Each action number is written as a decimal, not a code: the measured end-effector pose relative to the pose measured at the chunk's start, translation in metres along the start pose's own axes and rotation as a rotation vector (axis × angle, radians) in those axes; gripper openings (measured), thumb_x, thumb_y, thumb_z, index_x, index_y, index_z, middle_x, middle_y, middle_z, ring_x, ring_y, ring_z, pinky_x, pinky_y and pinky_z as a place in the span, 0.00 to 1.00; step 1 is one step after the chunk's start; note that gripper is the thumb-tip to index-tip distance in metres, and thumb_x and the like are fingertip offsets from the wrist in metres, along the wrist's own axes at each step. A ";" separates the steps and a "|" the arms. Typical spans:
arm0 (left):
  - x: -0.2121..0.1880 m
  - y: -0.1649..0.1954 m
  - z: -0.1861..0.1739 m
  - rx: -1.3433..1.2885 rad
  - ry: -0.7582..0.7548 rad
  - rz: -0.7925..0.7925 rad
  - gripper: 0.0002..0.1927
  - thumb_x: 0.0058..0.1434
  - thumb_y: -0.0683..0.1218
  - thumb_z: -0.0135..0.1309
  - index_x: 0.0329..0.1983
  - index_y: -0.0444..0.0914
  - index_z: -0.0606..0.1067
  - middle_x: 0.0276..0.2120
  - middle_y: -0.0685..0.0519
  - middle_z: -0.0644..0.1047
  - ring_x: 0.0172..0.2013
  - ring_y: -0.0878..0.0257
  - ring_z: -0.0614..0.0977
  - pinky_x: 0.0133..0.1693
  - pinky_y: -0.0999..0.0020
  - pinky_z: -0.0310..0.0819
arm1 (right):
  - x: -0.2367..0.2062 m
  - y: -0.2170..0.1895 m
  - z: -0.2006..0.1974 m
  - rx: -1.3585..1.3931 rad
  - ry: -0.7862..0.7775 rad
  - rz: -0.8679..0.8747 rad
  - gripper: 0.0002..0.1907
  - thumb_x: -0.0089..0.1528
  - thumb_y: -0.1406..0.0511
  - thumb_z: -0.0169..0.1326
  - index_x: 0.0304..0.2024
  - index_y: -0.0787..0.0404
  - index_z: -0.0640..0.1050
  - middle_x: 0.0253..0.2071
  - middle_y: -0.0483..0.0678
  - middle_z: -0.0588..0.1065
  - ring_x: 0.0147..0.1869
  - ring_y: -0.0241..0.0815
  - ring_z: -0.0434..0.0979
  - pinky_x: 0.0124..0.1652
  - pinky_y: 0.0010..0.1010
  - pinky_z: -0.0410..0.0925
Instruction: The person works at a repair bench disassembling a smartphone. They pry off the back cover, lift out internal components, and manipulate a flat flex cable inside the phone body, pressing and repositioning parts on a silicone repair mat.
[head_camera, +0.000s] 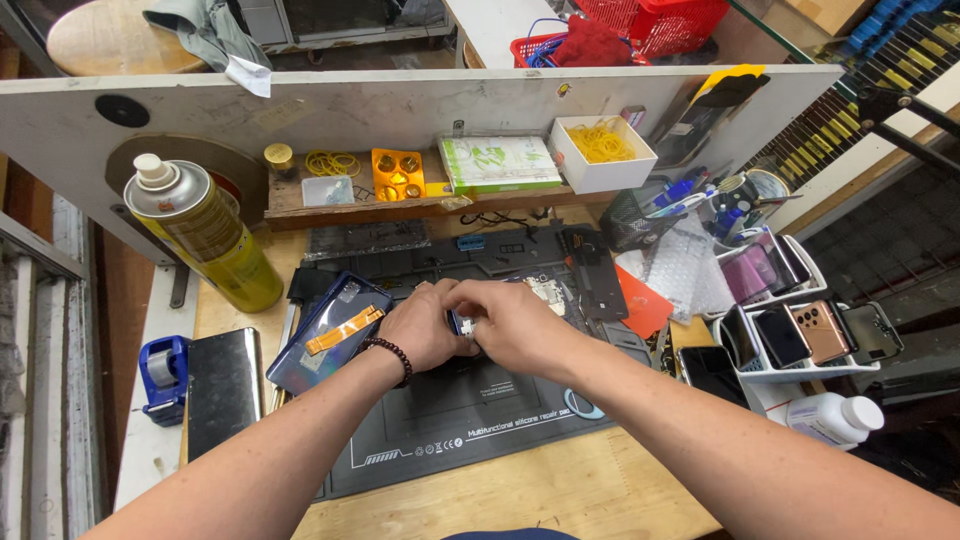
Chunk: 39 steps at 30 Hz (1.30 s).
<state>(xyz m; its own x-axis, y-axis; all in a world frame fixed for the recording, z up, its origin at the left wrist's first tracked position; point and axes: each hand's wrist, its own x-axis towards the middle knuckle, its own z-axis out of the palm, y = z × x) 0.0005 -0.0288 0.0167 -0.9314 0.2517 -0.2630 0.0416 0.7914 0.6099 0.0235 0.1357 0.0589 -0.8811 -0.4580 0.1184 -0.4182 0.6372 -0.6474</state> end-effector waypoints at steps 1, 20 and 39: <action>0.001 -0.001 -0.001 -0.001 0.007 0.005 0.41 0.40 0.53 0.74 0.59 0.49 0.72 0.54 0.49 0.75 0.56 0.49 0.79 0.54 0.55 0.74 | 0.000 0.001 0.001 -0.017 0.027 -0.087 0.14 0.58 0.70 0.50 0.45 0.61 0.80 0.39 0.57 0.80 0.44 0.57 0.81 0.43 0.41 0.73; -0.001 -0.001 0.001 0.018 0.020 0.018 0.39 0.41 0.52 0.74 0.58 0.48 0.72 0.53 0.47 0.75 0.55 0.49 0.79 0.54 0.55 0.74 | 0.010 0.014 0.008 0.041 0.034 0.030 0.15 0.59 0.72 0.49 0.46 0.59 0.81 0.42 0.55 0.82 0.47 0.53 0.83 0.46 0.39 0.74; 0.005 -0.012 0.014 0.054 0.049 0.023 0.45 0.41 0.53 0.75 0.64 0.46 0.69 0.55 0.46 0.74 0.56 0.48 0.78 0.55 0.55 0.73 | 0.006 0.023 0.011 -0.079 0.014 0.098 0.13 0.59 0.69 0.57 0.47 0.60 0.80 0.37 0.55 0.81 0.43 0.52 0.83 0.43 0.39 0.74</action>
<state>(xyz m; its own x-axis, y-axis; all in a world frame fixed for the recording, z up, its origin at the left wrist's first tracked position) 0.0008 -0.0292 -0.0024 -0.9465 0.2434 -0.2118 0.0812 0.8150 0.5737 0.0112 0.1411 0.0366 -0.9214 -0.3827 0.0679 -0.3452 0.7256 -0.5953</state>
